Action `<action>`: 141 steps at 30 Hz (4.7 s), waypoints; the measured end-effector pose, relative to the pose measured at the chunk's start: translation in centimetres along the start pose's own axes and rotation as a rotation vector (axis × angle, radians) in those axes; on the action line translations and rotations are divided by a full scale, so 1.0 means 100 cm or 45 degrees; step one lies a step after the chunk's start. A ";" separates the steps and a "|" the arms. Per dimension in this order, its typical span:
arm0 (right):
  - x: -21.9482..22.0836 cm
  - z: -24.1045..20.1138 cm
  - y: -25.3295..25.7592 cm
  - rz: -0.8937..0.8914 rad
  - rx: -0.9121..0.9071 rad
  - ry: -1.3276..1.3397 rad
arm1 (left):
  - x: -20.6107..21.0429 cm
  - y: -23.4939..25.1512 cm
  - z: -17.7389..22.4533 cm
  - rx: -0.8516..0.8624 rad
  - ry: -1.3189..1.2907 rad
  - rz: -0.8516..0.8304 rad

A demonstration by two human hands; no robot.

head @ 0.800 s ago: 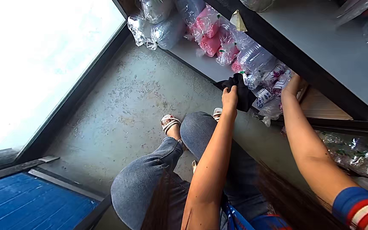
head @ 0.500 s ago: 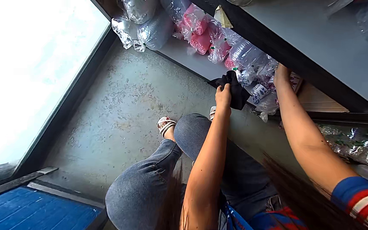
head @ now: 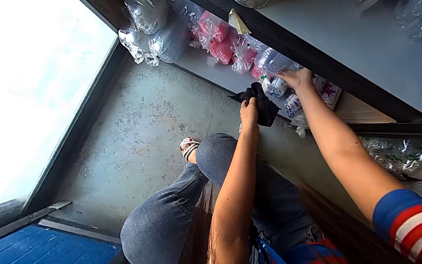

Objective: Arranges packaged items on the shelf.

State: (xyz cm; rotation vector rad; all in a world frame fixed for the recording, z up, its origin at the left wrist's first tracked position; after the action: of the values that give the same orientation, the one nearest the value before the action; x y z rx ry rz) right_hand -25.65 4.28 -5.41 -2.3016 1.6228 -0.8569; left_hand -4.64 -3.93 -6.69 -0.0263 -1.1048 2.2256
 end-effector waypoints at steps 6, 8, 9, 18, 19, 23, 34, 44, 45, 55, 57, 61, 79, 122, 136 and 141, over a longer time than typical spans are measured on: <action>0.014 -0.047 -0.026 -0.014 -0.191 -0.396 | 0.001 0.003 0.001 -0.016 -0.013 -0.001; -0.036 -0.025 -0.012 -0.074 -0.245 0.023 | 0.005 0.006 -0.001 -0.021 -0.009 -0.011; -0.051 -0.011 -0.016 -0.018 -0.174 0.050 | 0.008 0.007 0.000 -0.015 -0.006 -0.019; -0.165 0.141 -0.132 0.823 0.703 0.237 | 0.011 0.008 -0.002 -0.006 0.041 -0.025; -0.172 0.138 -0.130 0.870 0.661 0.279 | 0.011 0.008 -0.002 -0.006 0.043 -0.026; -0.187 0.087 -0.093 0.764 0.315 0.229 | 0.009 0.006 -0.003 -0.007 0.074 -0.025; -0.199 0.083 -0.082 0.852 0.193 -0.010 | 0.012 0.010 -0.008 -0.023 0.157 -0.050; -0.168 0.152 -0.054 0.713 0.486 0.414 | 0.013 0.007 -0.009 -0.030 0.228 -0.064; -0.168 0.152 -0.050 0.735 0.496 0.458 | 0.011 0.004 -0.008 -0.041 0.247 -0.066; -0.177 0.107 -0.040 0.645 0.462 0.445 | 0.016 0.004 -0.013 -0.026 0.439 -0.132; -0.180 0.087 -0.043 0.717 0.342 0.530 | 0.016 0.011 -0.011 -0.020 0.430 -0.124; -0.168 0.052 -0.060 0.828 0.100 0.619 | 0.018 0.010 -0.011 0.000 0.513 -0.140; -0.139 0.004 -0.092 0.822 -0.109 0.660 | 0.168 0.027 -0.091 -0.129 1.216 -0.835; -0.109 0.107 -0.105 0.816 0.427 0.013 | -0.056 0.166 0.072 0.583 1.135 0.137; 0.103 0.003 -0.133 -0.176 -0.032 -1.126 | -0.121 0.218 0.101 0.608 1.258 0.155; 0.170 0.038 -0.145 -0.611 -0.190 -1.412 | -0.178 0.213 0.136 0.591 1.117 0.471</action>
State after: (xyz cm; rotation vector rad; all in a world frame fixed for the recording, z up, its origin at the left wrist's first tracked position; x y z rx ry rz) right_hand -8.05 -6.38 4.19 -2.5081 0.6638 0.5012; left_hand -5.91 -32.74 -17.81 -0.9688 -0.1031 2.3210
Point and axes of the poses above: each hand's wrist, its own y-axis towards the middle knuckle, its own x-axis out of the palm, z = x × y, the point moved 9 cm from there along y, towards the middle knuckle, and after that the axes turned 3 degrees about -z, right-handed, at the moved point
